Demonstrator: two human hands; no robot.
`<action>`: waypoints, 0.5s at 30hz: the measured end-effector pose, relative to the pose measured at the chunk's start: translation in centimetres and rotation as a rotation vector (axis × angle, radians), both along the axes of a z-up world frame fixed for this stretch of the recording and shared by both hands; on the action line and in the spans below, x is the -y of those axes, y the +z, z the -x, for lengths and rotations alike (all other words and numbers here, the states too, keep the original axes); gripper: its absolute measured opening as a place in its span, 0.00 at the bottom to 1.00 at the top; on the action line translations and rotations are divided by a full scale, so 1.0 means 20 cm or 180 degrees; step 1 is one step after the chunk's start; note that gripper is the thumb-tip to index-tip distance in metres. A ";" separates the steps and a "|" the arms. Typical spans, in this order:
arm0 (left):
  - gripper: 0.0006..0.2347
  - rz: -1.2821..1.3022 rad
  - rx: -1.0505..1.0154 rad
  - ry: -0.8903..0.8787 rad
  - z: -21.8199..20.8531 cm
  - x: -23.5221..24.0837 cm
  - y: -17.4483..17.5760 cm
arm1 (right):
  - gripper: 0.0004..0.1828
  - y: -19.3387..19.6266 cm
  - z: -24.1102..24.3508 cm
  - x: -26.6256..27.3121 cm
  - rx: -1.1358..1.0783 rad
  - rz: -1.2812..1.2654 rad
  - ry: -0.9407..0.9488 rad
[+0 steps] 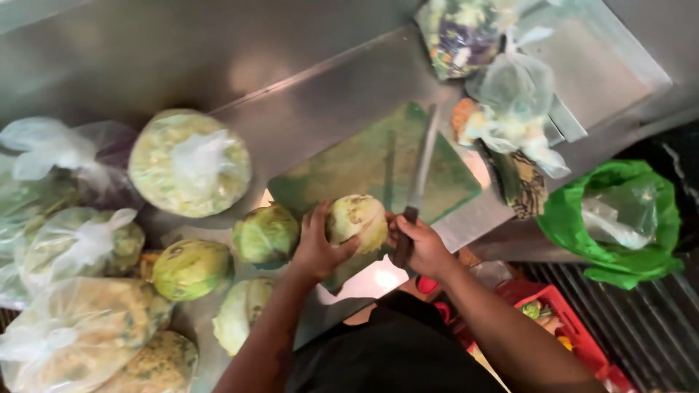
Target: The recorder is cutting and peeling leaves from several whole cabbages on a stainless steel counter.
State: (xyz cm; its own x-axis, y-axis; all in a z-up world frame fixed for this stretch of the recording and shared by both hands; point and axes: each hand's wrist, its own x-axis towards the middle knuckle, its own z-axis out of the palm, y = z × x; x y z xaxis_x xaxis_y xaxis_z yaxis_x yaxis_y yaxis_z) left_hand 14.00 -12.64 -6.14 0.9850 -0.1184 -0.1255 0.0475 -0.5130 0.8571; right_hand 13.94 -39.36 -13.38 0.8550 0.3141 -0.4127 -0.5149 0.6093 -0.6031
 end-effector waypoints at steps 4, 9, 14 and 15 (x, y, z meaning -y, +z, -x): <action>0.50 -0.0857 -0.0674 -0.0387 -0.07 0.12 -0.11 | 0.14 0.02 -0.04 0.18 -0.0029 0.1024 0.0130; 0.50 -0.1682 -0.0492 -0.0260 -0.11 0.30 0.09 | 0.22 0.34 0.08 0.43 0.0267 0.2909 0.1152; 0.49 -0.2010 -0.0629 -0.0082 -0.14 0.50 0.26 | 0.20 0.28 0.21 0.59 0.1025 0.3624 0.1251; 0.48 -0.2025 -0.0812 0.0039 -0.15 0.54 0.32 | 0.20 0.27 0.23 0.61 0.0960 0.3507 0.1208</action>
